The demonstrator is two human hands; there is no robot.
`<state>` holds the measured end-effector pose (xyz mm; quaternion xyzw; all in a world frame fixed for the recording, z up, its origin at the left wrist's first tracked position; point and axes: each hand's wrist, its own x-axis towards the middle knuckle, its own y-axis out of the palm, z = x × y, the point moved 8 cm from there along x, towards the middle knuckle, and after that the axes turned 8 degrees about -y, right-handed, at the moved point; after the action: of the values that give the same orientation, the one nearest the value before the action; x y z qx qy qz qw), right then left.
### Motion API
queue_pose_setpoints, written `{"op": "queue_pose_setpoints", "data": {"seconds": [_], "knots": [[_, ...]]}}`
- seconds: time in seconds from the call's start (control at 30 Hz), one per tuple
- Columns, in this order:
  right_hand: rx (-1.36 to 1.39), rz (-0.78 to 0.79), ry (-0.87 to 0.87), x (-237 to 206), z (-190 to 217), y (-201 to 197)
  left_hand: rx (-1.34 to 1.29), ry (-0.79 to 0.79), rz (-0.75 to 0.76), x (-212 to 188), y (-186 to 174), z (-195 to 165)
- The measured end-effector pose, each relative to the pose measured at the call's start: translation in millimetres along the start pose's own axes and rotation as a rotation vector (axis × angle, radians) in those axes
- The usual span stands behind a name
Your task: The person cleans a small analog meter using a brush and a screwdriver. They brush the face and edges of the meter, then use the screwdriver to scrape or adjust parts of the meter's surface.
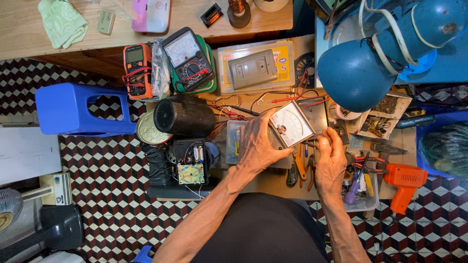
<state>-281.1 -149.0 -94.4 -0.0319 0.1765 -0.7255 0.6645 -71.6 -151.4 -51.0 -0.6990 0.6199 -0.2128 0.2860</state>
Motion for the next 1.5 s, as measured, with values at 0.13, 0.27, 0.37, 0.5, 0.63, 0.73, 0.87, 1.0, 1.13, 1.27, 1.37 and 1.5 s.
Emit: {"op": "queue_pose_setpoints", "data": {"seconds": [0.13,0.27,0.37,0.5,0.63,0.73,0.87,1.0,1.13,1.27,1.37,1.5], "knots": [[0.002,-0.003,-0.006,0.4,-1.7,-0.2,0.0,0.005,-0.003,-0.6,0.2,0.6],[0.007,-0.005,-0.019,-0.3,-4.1,-0.6,0.019,-0.03,0.026,-1.1,5.2,4.8],[-0.009,-0.008,-0.005,-0.7,-6.9,-1.5,0.007,-0.023,0.012,-1.1,5.1,5.8],[-0.02,0.004,-0.017,-0.5,-6.7,-1.0,-0.02,-0.025,0.025,0.0,7.3,7.8],[-0.031,0.004,-0.009,-0.2,-6.7,-0.6,-0.028,-0.007,0.018,0.1,6.9,7.5],[-0.04,0.0,0.007,-0.2,-6.3,-0.7,-0.039,0.008,0.01,-0.5,5.3,6.0],[-0.063,-0.003,0.026,0.1,-4.7,-1.5,-0.03,0.037,-0.002,0.5,2.6,2.0],[-0.109,-0.006,-0.013,0.2,0.1,-1.9,-0.03,0.068,-0.024,0.0,-0.3,-2.8],[-0.102,-0.006,-0.023,-3.2,1.5,-1.0,-0.03,0.071,-0.023,-4.2,-2.0,-4.3],[-0.116,-0.001,0.002,-3.9,0.6,-1.5,-0.017,0.053,-0.009,-4.9,-0.7,-2.5],[-0.116,-0.005,0.013,-4.4,0.4,-1.9,-0.001,0.059,0.001,-6.8,-0.4,-1.4],[-0.116,0.011,0.023,-4.5,-1.5,-0.1,0.006,0.073,-0.009,-6.5,0.7,-1.6]]}}
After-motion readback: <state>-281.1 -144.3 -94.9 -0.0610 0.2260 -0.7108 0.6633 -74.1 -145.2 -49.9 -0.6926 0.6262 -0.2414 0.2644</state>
